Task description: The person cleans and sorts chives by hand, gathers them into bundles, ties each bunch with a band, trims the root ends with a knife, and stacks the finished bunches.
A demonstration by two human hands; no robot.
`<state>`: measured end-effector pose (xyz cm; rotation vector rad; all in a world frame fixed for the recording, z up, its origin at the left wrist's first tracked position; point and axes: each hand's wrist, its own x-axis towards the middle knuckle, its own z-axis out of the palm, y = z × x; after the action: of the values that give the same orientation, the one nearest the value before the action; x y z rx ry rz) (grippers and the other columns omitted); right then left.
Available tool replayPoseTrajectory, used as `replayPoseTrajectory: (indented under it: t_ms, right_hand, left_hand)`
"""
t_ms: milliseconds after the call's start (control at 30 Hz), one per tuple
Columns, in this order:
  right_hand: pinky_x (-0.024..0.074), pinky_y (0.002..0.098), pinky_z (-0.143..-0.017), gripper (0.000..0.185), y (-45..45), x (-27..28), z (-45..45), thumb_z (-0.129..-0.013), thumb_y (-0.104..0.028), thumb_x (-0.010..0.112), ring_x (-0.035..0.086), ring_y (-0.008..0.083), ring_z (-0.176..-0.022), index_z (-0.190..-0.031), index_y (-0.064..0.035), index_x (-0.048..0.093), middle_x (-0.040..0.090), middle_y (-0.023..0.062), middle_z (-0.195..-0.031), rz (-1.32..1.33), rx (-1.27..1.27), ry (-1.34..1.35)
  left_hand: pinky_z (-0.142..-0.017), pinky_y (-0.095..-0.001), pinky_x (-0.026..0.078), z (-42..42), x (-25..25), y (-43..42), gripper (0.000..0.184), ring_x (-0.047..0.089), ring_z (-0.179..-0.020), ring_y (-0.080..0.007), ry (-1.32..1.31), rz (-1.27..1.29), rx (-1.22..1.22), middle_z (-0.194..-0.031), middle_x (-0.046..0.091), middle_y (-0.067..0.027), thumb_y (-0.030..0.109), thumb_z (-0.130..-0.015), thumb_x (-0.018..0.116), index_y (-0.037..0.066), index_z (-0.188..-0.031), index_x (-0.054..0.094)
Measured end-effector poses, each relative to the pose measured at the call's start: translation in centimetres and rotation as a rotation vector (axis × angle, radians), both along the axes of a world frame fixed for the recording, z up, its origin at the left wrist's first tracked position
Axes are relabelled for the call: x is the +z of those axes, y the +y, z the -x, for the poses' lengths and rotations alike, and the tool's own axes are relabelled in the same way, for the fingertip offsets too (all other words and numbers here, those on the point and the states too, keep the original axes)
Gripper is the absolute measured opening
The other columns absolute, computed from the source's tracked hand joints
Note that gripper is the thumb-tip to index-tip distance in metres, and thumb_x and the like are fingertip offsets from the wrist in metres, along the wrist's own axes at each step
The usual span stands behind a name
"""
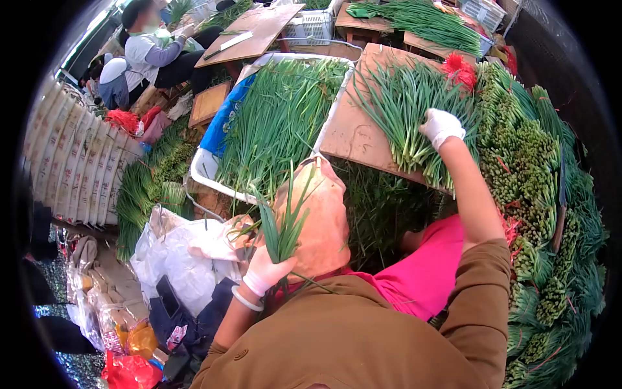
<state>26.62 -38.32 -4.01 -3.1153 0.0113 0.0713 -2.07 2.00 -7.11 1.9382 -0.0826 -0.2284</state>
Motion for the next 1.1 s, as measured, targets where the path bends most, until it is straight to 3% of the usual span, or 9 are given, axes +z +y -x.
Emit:
replayPoseTrajectory:
  t_ms: [100, 233, 300, 367, 500, 767, 900, 1033, 1100]
  right_hand:
    - [0.0501, 0.0384, -0.078, 0.022, -1.5, -2.8, -2.2, -0.079, -0.025, 0.070, 0.065, 0.0309, -0.084, -0.088, -0.0054, 0.067, 0.067, 0.0170, -0.089, -0.044, 0.020, -0.099]
    - [0.0424, 0.0234, -0.066, 0.012, -3.9, -0.2, -1.6, -0.086, -0.017, 0.068, 0.051, 0.0090, -0.069, -0.087, -0.0047, 0.069, 0.065, 0.0002, -0.080, -1.190, 0.021, -0.669]
    - [0.0367, 0.0186, -0.059, 0.011, -2.6, 5.5, 1.8, -0.089, -0.013, 0.064, 0.045, 0.0044, -0.063, -0.090, -0.0050, 0.070, 0.064, -0.0014, -0.077, -1.369, -0.119, -0.773]
    - [0.0375, 0.0186, -0.056, 0.011, -2.5, 7.0, 4.9, -0.089, -0.013, 0.062, 0.046, 0.0044, -0.060, -0.088, -0.0055, 0.070, 0.066, -0.0002, -0.076, -1.403, -0.039, -0.807]
    - [0.0491, 0.0303, -0.066, 0.020, 0.3, 4.2, 7.6, -0.087, -0.025, 0.065, 0.062, 0.0191, -0.069, -0.091, -0.0060, 0.070, 0.067, 0.0104, -0.081, -0.577, 0.102, -0.422]
    - [0.0520, 0.0417, -0.079, 0.028, 0.9, 0.1, -0.7, -0.075, -0.027, 0.066, 0.066, 0.0344, -0.088, -0.093, -0.0056, 0.071, 0.068, 0.0190, -0.094, 0.117, 0.001, 0.074]
    - [0.0517, 0.0419, -0.082, 0.024, 0.1, -3.1, -3.2, -0.077, -0.022, 0.061, 0.065, 0.0352, -0.092, -0.092, -0.0074, 0.071, 0.068, 0.0185, -0.096, 0.062, 0.034, 0.093]
    - [0.0493, 0.0399, -0.079, 0.024, -2.7, -2.8, -2.6, -0.078, -0.027, 0.064, 0.065, 0.0341, -0.088, -0.090, -0.0077, 0.070, 0.068, 0.0161, -0.091, -0.524, -0.033, -0.157]
    - [0.0483, 0.0317, -0.071, 0.018, -4.0, -2.1, -2.7, -0.081, -0.022, 0.066, 0.064, 0.0189, -0.074, -0.087, -0.0063, 0.071, 0.070, 0.0084, -0.083, -0.889, -0.089, -0.409]
  left_hand:
    - [-0.070, -0.0301, 0.050, 0.0, 0.6, -0.4, 0.021, 0.063, -0.073, -0.0160, 0.018, -0.007, -0.023, -0.079, 0.066, -0.0069, 0.010, -0.077, 0.067, 0.001, -0.095, 0.065]
    - [-0.070, -0.0305, 0.050, -0.3, 0.6, -0.7, 0.020, 0.063, -0.073, -0.0158, -0.019, -0.018, -0.029, -0.079, 0.066, -0.0081, 0.010, -0.077, 0.067, 0.001, -0.095, 0.066]
    - [-0.070, -0.0308, 0.050, -0.5, 0.6, -0.8, 0.021, 0.064, -0.073, -0.0158, -0.019, 0.002, -0.037, -0.079, 0.067, -0.0082, 0.010, -0.077, 0.066, 0.001, -0.096, 0.066]
    - [-0.070, -0.0309, 0.050, -0.6, -0.2, -0.7, 0.022, 0.064, -0.073, -0.0158, -0.050, -0.025, -0.051, -0.080, 0.067, -0.0084, 0.010, -0.077, 0.066, 0.001, -0.097, 0.066]
    - [-0.069, -0.0311, 0.050, -0.5, 0.4, -1.0, 0.022, 0.065, -0.074, -0.0175, -0.032, 0.006, -0.071, -0.080, 0.067, -0.0095, 0.009, -0.077, 0.065, 0.002, -0.098, 0.066]
    - [-0.069, -0.0387, 0.052, 0.2, 1.9, -1.8, 0.025, 0.065, -0.082, -0.0331, -0.116, -0.185, -0.118, -0.088, 0.067, -0.0151, 0.024, -0.084, 0.063, 0.011, -0.104, 0.066]
    - [-0.069, -0.0396, 0.052, 0.0, 1.3, -1.8, 0.025, 0.065, -0.082, -0.0334, -0.115, -0.224, -0.121, -0.089, 0.068, -0.0151, 0.024, -0.082, 0.063, 0.011, -0.103, 0.067]
    - [-0.070, -0.0389, 0.052, -0.3, 0.4, -1.7, 0.025, 0.065, -0.082, -0.0332, -0.093, -0.226, -0.144, -0.088, 0.068, -0.0151, 0.023, -0.081, 0.064, 0.011, -0.103, 0.068]
    - [-0.070, -0.0385, 0.052, -0.5, 0.3, -1.7, 0.025, 0.066, -0.082, -0.0329, -0.079, -0.205, -0.168, -0.088, 0.068, -0.0151, 0.023, -0.081, 0.064, 0.011, -0.103, 0.068]
